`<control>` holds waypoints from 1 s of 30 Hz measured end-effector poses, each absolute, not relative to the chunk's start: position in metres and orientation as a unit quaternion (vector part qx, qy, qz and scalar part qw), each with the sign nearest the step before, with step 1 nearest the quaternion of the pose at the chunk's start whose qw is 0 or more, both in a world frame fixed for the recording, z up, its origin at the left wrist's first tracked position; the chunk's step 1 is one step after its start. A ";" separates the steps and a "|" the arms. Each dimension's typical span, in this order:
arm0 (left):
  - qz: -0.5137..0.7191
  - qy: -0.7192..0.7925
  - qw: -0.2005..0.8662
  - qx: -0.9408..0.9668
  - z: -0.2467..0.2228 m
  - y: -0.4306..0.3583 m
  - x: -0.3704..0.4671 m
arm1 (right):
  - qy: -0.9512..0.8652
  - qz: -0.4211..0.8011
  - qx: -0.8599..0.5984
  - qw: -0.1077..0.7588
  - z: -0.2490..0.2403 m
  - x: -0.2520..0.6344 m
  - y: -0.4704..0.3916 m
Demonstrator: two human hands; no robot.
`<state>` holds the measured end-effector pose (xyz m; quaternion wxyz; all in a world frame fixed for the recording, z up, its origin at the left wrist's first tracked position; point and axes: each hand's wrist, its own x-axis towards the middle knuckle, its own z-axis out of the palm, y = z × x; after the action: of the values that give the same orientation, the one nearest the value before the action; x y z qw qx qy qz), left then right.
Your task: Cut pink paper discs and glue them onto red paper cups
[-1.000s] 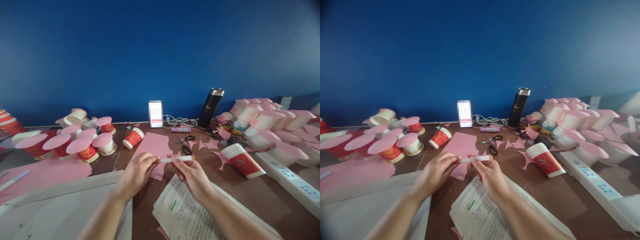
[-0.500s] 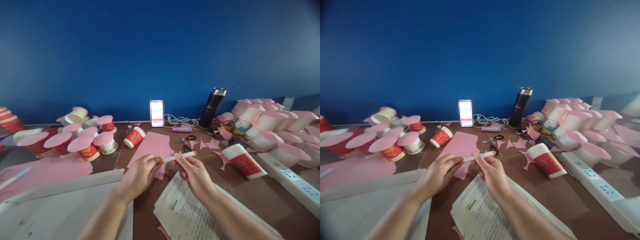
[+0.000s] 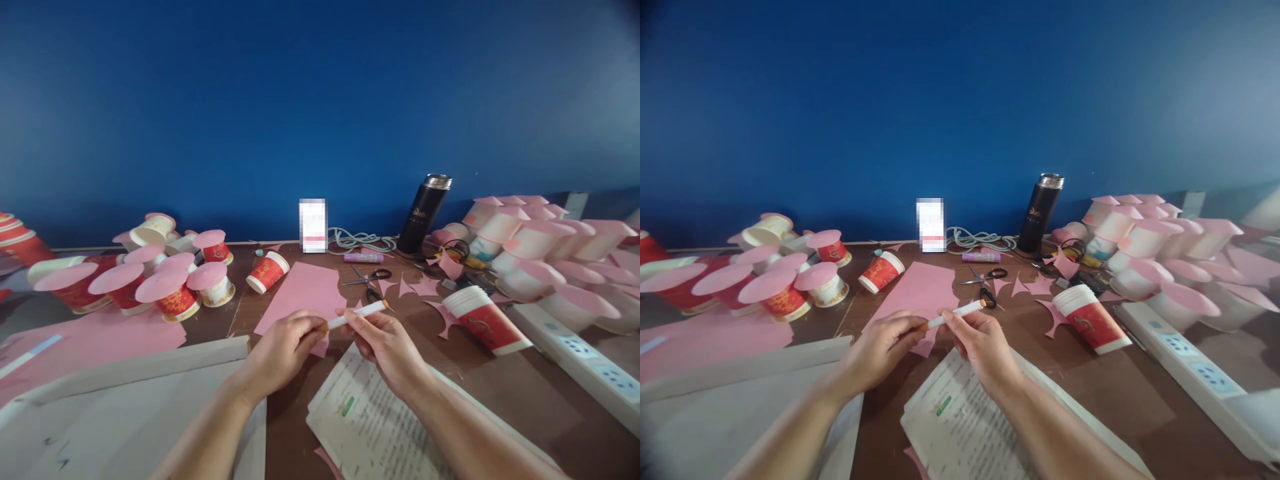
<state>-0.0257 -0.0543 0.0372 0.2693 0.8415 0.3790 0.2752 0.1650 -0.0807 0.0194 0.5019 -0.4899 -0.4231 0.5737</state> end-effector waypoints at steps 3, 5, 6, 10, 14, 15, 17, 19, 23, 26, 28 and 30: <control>0.276 0.382 0.291 0.833 0.037 -0.056 -0.024 | -0.428 0.569 -0.499 0.494 0.018 0.165 -0.081; 0.275 0.381 0.303 0.829 0.037 -0.057 -0.023 | -0.430 0.567 -0.506 0.487 0.018 0.166 -0.081; 0.274 0.380 0.308 0.828 0.036 -0.057 -0.023 | -0.431 0.567 -0.509 0.483 0.017 0.166 -0.081; 0.271 0.376 0.328 0.823 0.037 -0.059 -0.021 | -0.435 0.568 -0.507 0.481 0.016 0.167 -0.081; 0.268 0.378 0.333 0.821 0.038 -0.060 -0.020 | -0.447 0.565 -0.504 0.476 0.015 0.167 -0.080; 0.266 0.379 0.332 0.822 0.038 -0.060 -0.020 | -0.450 0.562 -0.507 0.473 0.014 0.167 -0.080; 0.264 0.379 0.329 0.824 0.038 -0.060 -0.020 | -0.453 0.558 -0.512 0.470 0.014 0.168 -0.080; 0.262 0.377 0.325 0.826 0.038 -0.059 -0.020 | -0.454 0.556 -0.513 0.470 0.013 0.168 -0.079; 0.267 0.377 0.313 0.830 0.034 -0.057 -0.021 | -0.448 0.562 -0.509 0.474 0.011 0.167 -0.077; 0.267 0.378 0.307 0.832 0.031 -0.056 -0.021 | -0.426 0.583 -0.496 0.483 0.010 0.166 -0.075; 0.270 0.377 0.303 0.833 0.030 -0.056 -0.021 | -0.411 0.595 -0.488 0.489 0.010 0.165 -0.075; 0.273 0.377 0.296 0.834 0.030 -0.056 -0.020 | -0.407 0.604 -0.482 0.487 0.010 0.163 -0.076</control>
<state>-0.0201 -0.0559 0.0299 0.2958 0.8345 0.3766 0.2727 0.1632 -0.0760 0.0104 0.4872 -0.4825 -0.4067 0.6037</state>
